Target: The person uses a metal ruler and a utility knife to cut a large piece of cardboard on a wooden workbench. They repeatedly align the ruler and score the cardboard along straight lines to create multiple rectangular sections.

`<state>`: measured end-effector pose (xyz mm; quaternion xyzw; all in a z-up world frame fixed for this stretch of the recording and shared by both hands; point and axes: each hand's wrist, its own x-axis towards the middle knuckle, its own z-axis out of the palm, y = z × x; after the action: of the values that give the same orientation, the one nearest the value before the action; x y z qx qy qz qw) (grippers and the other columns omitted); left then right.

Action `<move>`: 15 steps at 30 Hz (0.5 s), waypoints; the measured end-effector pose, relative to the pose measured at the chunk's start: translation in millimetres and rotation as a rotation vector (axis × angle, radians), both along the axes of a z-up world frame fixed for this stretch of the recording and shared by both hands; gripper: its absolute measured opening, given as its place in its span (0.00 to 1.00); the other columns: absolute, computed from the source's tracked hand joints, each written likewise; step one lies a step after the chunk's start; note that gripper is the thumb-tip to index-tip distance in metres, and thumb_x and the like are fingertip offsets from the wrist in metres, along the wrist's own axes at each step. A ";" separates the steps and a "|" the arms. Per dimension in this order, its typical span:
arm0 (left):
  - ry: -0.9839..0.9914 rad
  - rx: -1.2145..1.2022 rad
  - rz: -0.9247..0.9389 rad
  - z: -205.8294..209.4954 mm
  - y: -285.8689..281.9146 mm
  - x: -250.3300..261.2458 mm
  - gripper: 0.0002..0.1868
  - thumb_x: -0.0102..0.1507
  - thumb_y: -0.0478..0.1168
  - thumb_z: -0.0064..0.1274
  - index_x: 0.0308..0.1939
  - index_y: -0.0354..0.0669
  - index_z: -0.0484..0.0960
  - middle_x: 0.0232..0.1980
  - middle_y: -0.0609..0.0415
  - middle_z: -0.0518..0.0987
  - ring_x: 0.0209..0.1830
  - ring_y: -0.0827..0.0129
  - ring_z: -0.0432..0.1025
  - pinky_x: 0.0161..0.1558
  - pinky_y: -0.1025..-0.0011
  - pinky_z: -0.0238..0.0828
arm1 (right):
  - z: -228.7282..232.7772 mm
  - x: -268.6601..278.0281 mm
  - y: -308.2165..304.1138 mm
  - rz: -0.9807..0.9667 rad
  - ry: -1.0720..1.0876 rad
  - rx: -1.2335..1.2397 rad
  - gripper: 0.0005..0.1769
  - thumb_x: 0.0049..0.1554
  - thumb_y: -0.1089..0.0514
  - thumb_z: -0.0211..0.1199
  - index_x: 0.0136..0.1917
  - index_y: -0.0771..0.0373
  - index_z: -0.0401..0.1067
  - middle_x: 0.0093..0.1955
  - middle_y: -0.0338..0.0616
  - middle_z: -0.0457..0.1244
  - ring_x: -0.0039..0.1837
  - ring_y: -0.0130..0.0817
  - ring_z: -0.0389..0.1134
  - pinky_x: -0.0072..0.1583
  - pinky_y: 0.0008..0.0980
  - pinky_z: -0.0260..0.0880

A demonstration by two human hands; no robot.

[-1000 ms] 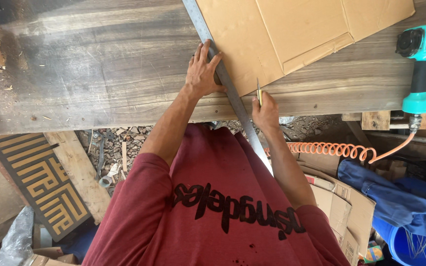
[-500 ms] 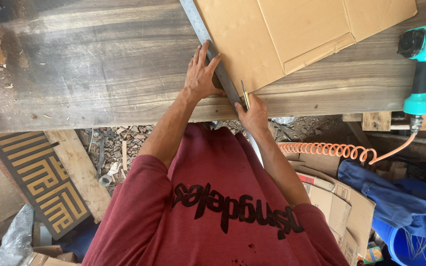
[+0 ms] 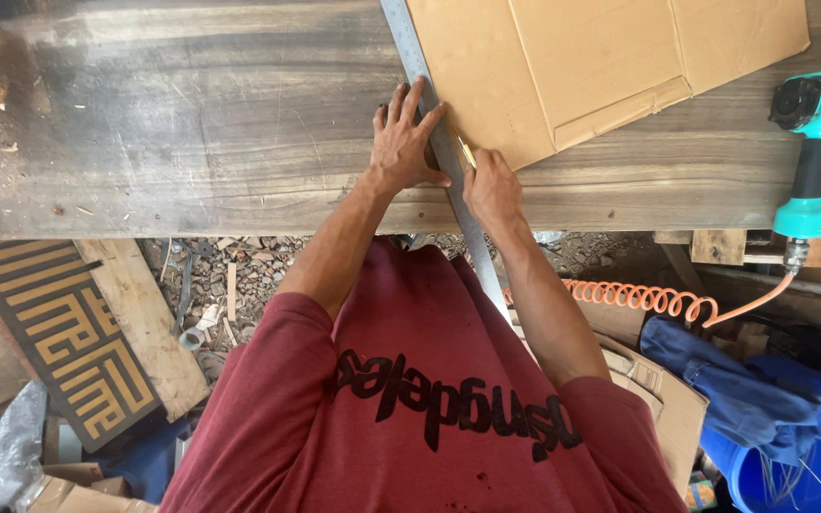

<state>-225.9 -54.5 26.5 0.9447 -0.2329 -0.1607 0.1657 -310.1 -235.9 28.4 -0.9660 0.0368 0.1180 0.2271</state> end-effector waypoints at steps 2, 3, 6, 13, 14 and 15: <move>-0.011 -0.012 0.007 -0.2 -0.8 -0.9 0.68 0.37 0.71 0.81 0.76 0.60 0.63 0.83 0.46 0.35 0.82 0.42 0.35 0.72 0.33 0.49 | 2.8 2.2 1.5 0.009 0.025 -0.019 0.11 0.67 0.58 0.55 0.59 0.68 0.68 0.51 0.54 0.66 0.47 0.44 0.71 0.46 0.40 0.77; 0.004 -0.006 0.009 0.5 -1.2 -0.4 0.69 0.36 0.71 0.80 0.76 0.60 0.63 0.83 0.46 0.35 0.82 0.42 0.35 0.72 0.33 0.48 | 1.1 2.4 1.9 0.022 0.002 -0.031 0.11 0.67 0.58 0.56 0.59 0.68 0.68 0.50 0.53 0.66 0.46 0.44 0.71 0.46 0.41 0.77; 0.025 0.005 0.015 0.7 -2.2 0.8 0.68 0.36 0.70 0.80 0.75 0.60 0.63 0.83 0.47 0.35 0.82 0.43 0.35 0.72 0.32 0.48 | 2.4 2.6 4.9 0.045 -0.012 -0.043 0.12 0.66 0.58 0.57 0.58 0.68 0.68 0.49 0.53 0.66 0.46 0.45 0.71 0.47 0.42 0.77; -0.015 -0.007 0.024 -4.9 -2.9 -0.7 0.68 0.34 0.69 0.82 0.73 0.60 0.64 0.82 0.46 0.37 0.82 0.42 0.37 0.71 0.34 0.50 | 2.7 0.8 4.5 0.074 -0.019 -0.049 0.13 0.64 0.59 0.60 0.58 0.69 0.69 0.48 0.54 0.66 0.46 0.44 0.71 0.46 0.40 0.77; -0.014 -0.007 0.023 -4.9 -3.3 -0.8 0.68 0.34 0.69 0.82 0.73 0.60 0.64 0.82 0.46 0.37 0.82 0.42 0.37 0.71 0.34 0.50 | 4.0 0.4 4.6 0.073 -0.018 -0.050 0.13 0.64 0.59 0.60 0.58 0.69 0.69 0.48 0.54 0.66 0.46 0.44 0.71 0.46 0.40 0.77; -0.011 -0.007 0.027 -5.0 -3.5 -1.0 0.68 0.34 0.68 0.82 0.73 0.61 0.64 0.82 0.47 0.37 0.82 0.42 0.37 0.71 0.35 0.50 | 5.3 -0.1 4.9 0.063 -0.023 -0.049 0.12 0.64 0.59 0.59 0.58 0.69 0.69 0.48 0.55 0.66 0.46 0.46 0.71 0.46 0.43 0.77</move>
<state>-226.9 -58.0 21.5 0.9480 -0.2215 -0.1524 0.1700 -310.2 -231.0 33.7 -0.9732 0.0068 0.1132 0.2002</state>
